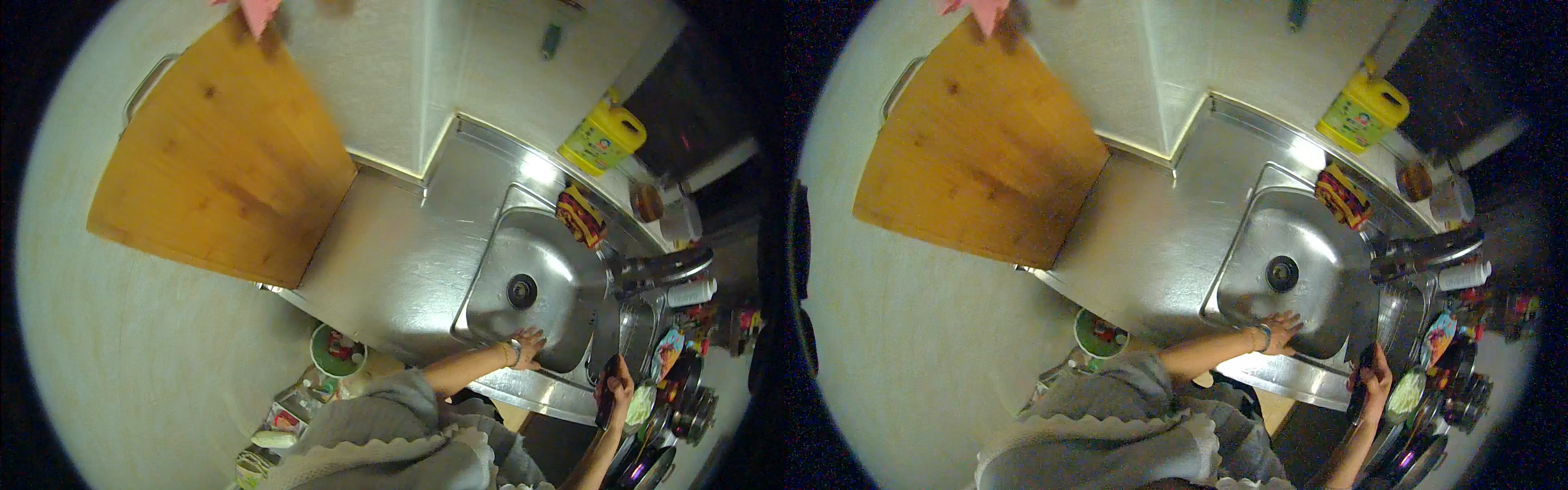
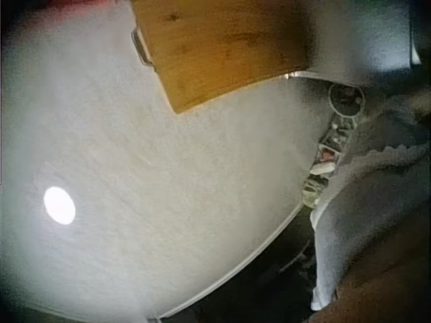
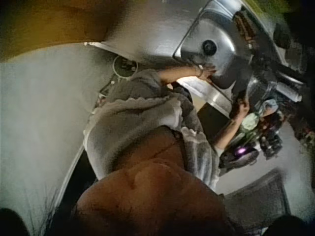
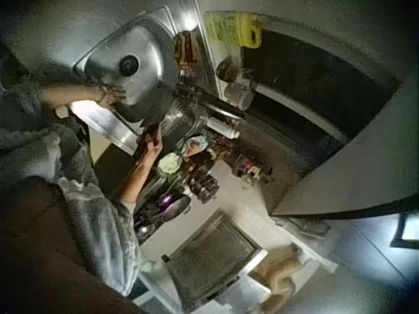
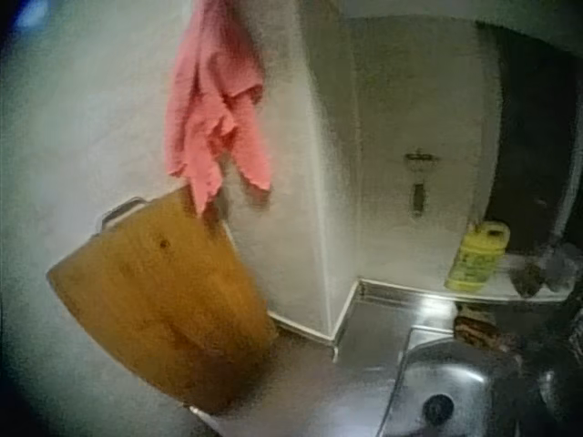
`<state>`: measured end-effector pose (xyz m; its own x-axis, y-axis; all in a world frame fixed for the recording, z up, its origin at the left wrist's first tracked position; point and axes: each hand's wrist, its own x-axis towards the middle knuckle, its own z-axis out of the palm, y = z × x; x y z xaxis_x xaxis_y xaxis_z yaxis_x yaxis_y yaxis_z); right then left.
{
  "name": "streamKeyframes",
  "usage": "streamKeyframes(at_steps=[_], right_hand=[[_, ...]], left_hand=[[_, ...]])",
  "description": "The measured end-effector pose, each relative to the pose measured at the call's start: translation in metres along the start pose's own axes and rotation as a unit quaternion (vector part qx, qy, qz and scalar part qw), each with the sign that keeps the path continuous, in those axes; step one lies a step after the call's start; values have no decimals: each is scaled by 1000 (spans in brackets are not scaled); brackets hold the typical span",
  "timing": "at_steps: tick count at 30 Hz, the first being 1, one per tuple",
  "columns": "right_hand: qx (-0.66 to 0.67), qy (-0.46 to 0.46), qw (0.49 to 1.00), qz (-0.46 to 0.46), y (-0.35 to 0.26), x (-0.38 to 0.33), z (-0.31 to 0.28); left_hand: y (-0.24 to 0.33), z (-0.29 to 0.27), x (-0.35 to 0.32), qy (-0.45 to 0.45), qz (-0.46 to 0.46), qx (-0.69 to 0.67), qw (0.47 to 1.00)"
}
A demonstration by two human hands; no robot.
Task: The person peels and washes ginger, then chops it and adds it to a simmering pot. They stir the pot with chopsticks and transfer some cooked contents into a separate bowl.
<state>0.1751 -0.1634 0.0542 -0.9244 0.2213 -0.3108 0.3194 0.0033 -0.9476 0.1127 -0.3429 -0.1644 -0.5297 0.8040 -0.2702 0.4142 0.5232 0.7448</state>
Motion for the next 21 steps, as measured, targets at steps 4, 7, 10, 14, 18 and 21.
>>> streamKeyframes(at_steps=[4,7,10,14,18,21], right_hand=[[-5,-38,999,12,-1,5,-1],[-16,-28,999,44,2,8,1],[-21,-56,997,52,2,7,4],[7,-34,995,96,6,5,5],[20,-27,994,99,14,8,3],[20,-25,996,88,16,13,1]], left_hand=[[-26,-42,-49,148,14,-8,989],[-66,-99,-111,346,-27,111,931],[-134,-155,-178,404,-252,93,875],[-219,-184,-233,412,-427,141,792],[-221,-173,-179,408,-420,235,776],[-154,-150,-75,334,-245,133,900]])
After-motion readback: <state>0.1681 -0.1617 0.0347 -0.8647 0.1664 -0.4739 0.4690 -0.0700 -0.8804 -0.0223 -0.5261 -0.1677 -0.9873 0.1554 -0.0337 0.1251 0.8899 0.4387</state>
